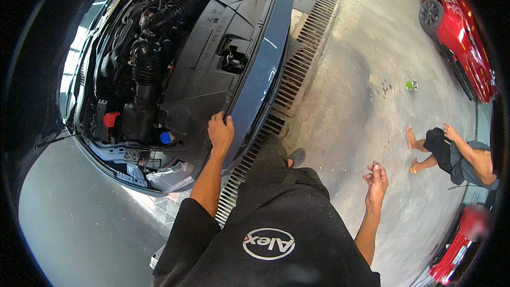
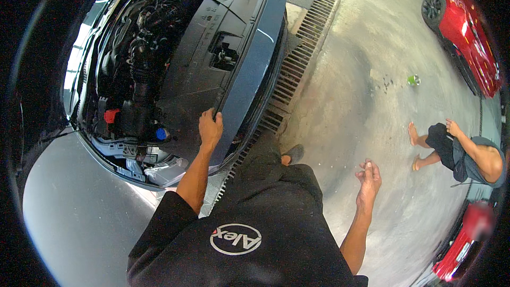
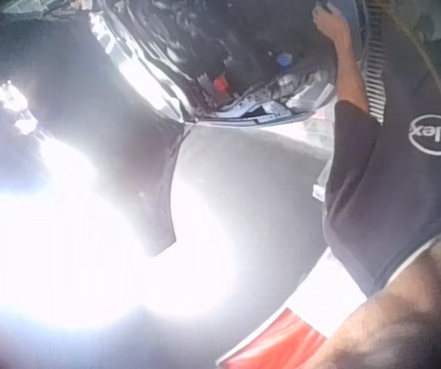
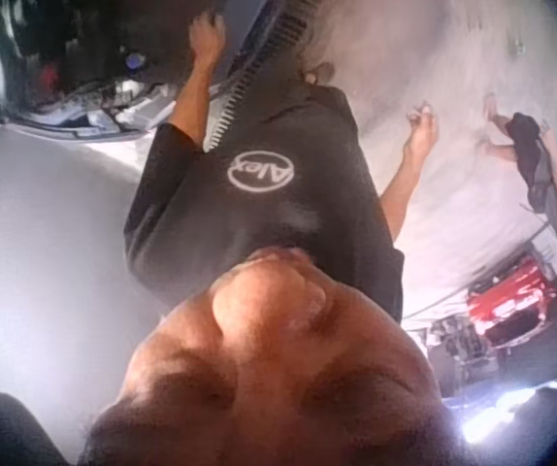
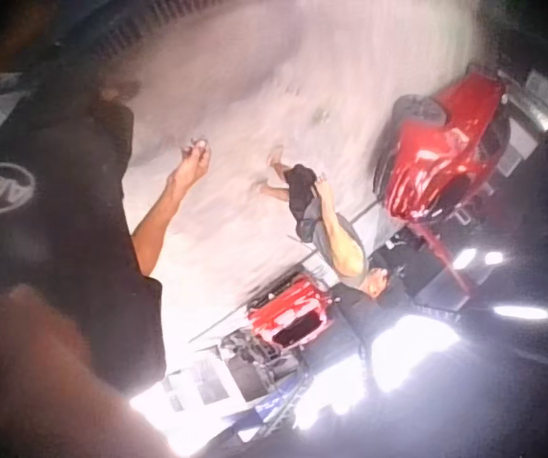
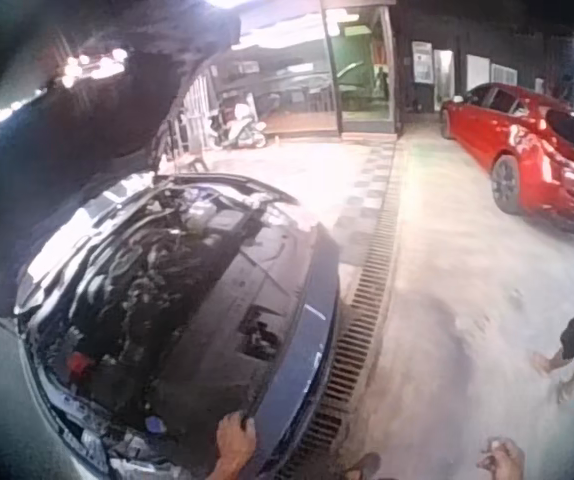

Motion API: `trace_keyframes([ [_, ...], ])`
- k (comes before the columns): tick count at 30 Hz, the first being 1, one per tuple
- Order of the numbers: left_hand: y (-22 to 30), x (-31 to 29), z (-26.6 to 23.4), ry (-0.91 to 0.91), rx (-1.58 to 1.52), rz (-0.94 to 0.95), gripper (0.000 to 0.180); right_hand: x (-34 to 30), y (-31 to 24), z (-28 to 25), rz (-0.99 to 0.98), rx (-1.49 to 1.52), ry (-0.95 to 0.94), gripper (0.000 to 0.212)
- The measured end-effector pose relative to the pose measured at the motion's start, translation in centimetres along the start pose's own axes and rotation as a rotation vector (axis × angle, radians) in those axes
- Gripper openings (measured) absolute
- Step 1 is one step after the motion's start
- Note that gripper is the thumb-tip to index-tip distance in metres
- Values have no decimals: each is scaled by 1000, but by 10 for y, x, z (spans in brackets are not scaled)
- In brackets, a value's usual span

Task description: The person removes a plastic cover from the engine bay, then walks to the front of a blue car to inspect and reattach the front bumper. They repeatedly press and align the bumper edges to secure it in place.

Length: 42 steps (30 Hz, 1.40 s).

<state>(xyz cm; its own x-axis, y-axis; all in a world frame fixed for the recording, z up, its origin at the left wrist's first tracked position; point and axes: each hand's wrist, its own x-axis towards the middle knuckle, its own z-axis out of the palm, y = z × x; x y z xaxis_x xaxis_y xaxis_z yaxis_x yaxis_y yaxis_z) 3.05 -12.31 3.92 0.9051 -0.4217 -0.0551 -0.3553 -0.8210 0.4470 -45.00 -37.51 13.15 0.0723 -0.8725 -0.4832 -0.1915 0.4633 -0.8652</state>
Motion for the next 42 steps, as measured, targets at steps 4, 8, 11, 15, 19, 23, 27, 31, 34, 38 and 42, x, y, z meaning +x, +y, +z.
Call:
trace_keyframes([
  [4,61,14,16,38,-291,75,38,29,-22,31,-19,27,-67,37],
  [8,173,6,24,-327,-664,226,35,51,-60,112,35,43,-203,39],
  [11,240,17,21,-597,-836,310,43,79,-91,185,26,33,-293,43],
  [15,287,69,43,-665,-1055,425,44,124,-131,269,38,115,-436,38],
  [19,288,127,53,-549,-1103,373,41,160,-162,319,134,147,-495,33],
  [23,289,169,58,-770,-1345,-23,31,188,-188,360,163,-9,-534,30],
  [27,279,193,74,-769,-1744,-371,24,207,-197,396,113,-169,-586,26],
  [31,285,214,62,-647,-1785,-374,26,221,-207,430,40,-200,-628,25],
  [34,287,221,69,-415,-1727,-402,27,229,-216,460,153,-125,-718,23],
  [38,282,232,72,-161,-1732,-370,22,263,-217,485,308,-245,-976,34],
  [42,258,235,77,226,-1246,-431,17,267,-233,493,258,-439,-1100,53],
])
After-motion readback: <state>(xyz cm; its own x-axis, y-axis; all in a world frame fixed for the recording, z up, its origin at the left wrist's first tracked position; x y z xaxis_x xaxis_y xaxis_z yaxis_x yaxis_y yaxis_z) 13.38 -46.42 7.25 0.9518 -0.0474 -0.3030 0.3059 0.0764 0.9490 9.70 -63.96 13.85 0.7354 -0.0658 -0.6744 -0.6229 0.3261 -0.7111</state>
